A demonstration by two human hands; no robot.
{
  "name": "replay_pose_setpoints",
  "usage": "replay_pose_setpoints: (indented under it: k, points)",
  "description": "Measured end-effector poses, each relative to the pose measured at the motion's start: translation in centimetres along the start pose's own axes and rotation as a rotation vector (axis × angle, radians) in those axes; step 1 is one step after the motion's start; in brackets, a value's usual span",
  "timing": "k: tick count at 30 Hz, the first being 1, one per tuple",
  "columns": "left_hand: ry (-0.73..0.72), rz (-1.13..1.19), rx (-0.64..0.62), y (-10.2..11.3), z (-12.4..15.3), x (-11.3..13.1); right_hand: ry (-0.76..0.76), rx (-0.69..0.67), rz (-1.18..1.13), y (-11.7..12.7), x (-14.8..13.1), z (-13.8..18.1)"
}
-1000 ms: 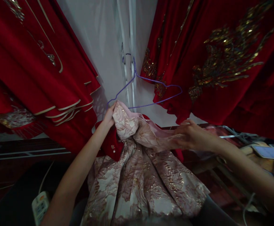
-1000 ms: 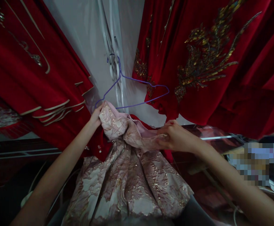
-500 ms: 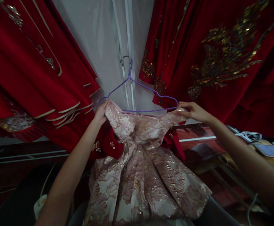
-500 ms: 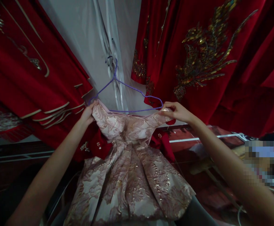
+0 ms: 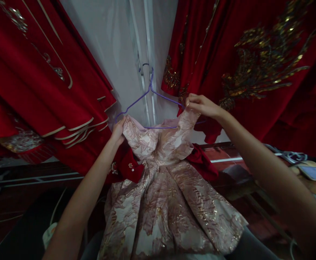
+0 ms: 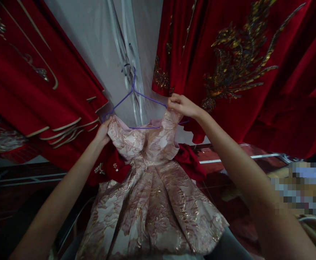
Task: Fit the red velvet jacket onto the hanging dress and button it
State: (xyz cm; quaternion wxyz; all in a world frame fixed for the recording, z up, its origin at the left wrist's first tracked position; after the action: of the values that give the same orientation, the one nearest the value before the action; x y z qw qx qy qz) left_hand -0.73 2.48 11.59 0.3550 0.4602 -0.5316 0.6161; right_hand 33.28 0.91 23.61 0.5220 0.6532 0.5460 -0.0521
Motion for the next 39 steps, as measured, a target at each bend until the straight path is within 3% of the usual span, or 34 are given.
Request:
replay_pose_setpoints:
  k: [3, 7, 14, 18, 21, 25, 28, 39]
  points:
    - [0.035, 0.034, -0.012, -0.3, 0.4, -0.4, 0.138, -0.037, 0.132, -1.8, -2.0, -1.7]
    - [0.077, 0.056, -0.041, -0.3, 0.8, -0.4, 0.233, 0.083, 0.280, -2.1, -2.2, -0.4]
    - [0.104, 0.055, -0.095, -0.2, 0.8, -0.3, 0.018, 0.452, 0.324, -0.3, 0.7, 3.3]
    - [-0.051, -0.038, -0.106, 1.3, 1.0, 0.8, -0.016, 0.463, 0.327, -1.5, -0.7, 3.5]
    - [-0.166, -0.190, -0.036, 3.7, 1.2, 2.0, -0.014, 0.464, 0.338, -2.1, -1.7, 3.3]
    - [-0.111, -0.364, 0.158, 7.4, 1.2, 2.3, -0.077, 0.473, 0.333, -2.1, -0.6, 3.1]
    - [-0.066, -0.367, 0.225, 9.0, 0.9, 2.0, -0.083, 0.460, 0.315, -2.0, 0.3, 2.9]
    - [-0.076, -0.335, 0.270, 9.3, -1.0, 1.6, -0.082, 0.451, 0.358, -1.3, 0.4, 2.8]
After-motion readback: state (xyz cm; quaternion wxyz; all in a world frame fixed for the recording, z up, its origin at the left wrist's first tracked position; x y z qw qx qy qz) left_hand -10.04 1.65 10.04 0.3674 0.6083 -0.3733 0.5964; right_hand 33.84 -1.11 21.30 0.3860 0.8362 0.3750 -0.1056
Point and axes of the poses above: each hand's wrist, its own z-axis away from the middle knuckle, its own y-axis out of the back of the hand, x = y × z, the point moved 4 cm from there along -z, towards the middle knuckle, and after that the axes turned 11 degrees about -z, right-handed, at the moved point
